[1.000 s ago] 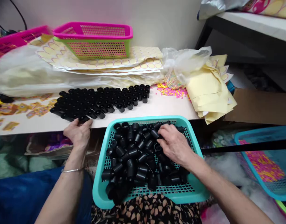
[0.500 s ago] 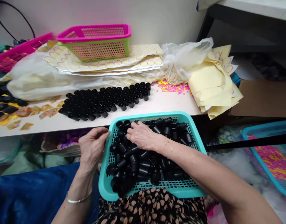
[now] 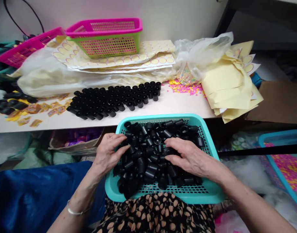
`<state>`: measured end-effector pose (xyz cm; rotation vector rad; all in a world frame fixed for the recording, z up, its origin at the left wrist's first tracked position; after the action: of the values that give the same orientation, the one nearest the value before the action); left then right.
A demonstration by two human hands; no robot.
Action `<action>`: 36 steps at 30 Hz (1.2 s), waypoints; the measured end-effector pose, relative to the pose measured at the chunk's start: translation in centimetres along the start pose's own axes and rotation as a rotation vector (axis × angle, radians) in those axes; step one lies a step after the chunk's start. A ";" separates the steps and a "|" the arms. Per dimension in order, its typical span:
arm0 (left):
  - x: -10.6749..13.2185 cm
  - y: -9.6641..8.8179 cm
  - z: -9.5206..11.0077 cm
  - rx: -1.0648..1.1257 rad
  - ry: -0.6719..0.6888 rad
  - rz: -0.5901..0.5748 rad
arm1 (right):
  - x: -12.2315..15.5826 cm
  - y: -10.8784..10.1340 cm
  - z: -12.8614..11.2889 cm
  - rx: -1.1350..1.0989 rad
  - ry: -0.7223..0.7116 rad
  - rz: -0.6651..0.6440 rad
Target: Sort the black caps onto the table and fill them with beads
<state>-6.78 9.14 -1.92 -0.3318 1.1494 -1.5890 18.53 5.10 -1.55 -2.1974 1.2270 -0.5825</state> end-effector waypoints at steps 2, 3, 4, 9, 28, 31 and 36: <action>-1.9 0.9 1.1 -0.088 0.105 -0.058 | 0.8 -0.5 0.8 -0.254 0.141 0.122; -2.8 1.7 1.6 -0.140 0.162 -0.119 | 1.2 -0.5 1.2 -0.374 0.204 0.172; -3.7 2.6 2.1 -0.194 0.218 -0.192 | 1.4 -0.3 1.5 -0.494 0.252 0.218; -6.6 6.9 2.7 -0.410 0.388 -0.480 | 2.1 1.6 1.9 -1.071 0.345 0.345; -7.0 7.8 3.3 -0.482 0.335 -0.545 | 0.1 2.6 0.3 -1.004 0.239 0.385; -7.3 7.0 3.4 -0.360 0.269 -0.507 | 0.2 2.2 0.0 -0.853 0.205 0.412; -6.9 4.2 3.1 0.503 -0.077 -0.410 | 0.9 0.0 -1.8 -0.441 -0.013 0.586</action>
<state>0.49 13.82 -1.41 -0.3014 0.6094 -2.1381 17.84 3.84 -0.10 -1.9958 2.0310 -0.0566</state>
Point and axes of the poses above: each hand's wrist, its own x-axis away from the middle knuckle, its own y-axis out of the palm, z = x × y, the point moved 6 cm from there along -x, towards the middle knuckle
